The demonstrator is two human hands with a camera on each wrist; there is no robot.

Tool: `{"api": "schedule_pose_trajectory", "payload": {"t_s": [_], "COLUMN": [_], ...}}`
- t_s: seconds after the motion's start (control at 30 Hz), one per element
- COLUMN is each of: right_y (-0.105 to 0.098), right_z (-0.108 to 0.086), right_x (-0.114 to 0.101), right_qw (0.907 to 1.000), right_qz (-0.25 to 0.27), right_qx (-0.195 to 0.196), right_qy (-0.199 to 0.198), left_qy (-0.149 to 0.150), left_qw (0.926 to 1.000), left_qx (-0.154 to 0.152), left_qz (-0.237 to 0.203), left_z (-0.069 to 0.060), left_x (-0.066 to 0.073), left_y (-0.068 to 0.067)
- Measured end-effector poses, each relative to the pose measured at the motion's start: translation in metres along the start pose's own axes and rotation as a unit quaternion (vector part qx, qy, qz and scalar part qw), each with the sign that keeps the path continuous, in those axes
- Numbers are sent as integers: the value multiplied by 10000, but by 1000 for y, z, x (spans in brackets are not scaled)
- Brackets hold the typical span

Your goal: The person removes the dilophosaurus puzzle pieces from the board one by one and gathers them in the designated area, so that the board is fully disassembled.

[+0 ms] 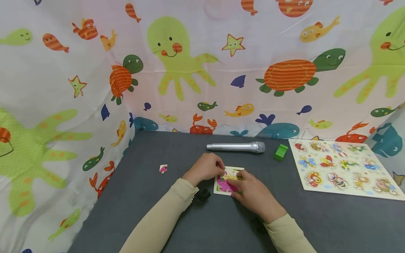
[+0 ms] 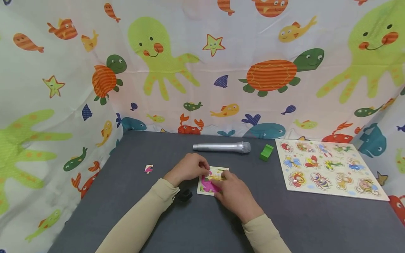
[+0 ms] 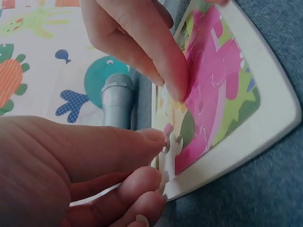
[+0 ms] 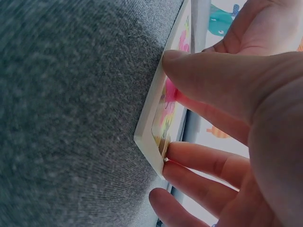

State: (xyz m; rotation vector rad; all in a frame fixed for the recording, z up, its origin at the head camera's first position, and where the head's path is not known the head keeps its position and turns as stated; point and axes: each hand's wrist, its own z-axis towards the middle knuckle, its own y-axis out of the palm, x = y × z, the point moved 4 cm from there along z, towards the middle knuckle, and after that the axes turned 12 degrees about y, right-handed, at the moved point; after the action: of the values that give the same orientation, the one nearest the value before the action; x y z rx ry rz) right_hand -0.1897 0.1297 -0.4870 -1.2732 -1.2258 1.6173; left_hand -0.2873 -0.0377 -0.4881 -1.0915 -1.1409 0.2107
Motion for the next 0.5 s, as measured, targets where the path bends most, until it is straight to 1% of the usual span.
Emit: {"api": "schedule_pose_trajectory", "payload": {"t_s": [0.2, 0.33, 0.5], "right_y": [-1, -3, -3], "right_z": [1, 0, 1], "right_x": [0, 0, 0], "right_qw": [10000, 9998, 9998], "right_qz": [19, 24, 31], "right_qx": [-78, -119, -131], "right_qy": [58, 129, 119], "left_qy": [-83, -18, -86], "left_qw": [10000, 10000, 10000], "left_qx": [9, 18, 27], "left_qz": [-51, -26, 7], "left_z": [2, 3, 5], "left_x": [1, 1, -3], "left_y": [5, 6, 7]}}
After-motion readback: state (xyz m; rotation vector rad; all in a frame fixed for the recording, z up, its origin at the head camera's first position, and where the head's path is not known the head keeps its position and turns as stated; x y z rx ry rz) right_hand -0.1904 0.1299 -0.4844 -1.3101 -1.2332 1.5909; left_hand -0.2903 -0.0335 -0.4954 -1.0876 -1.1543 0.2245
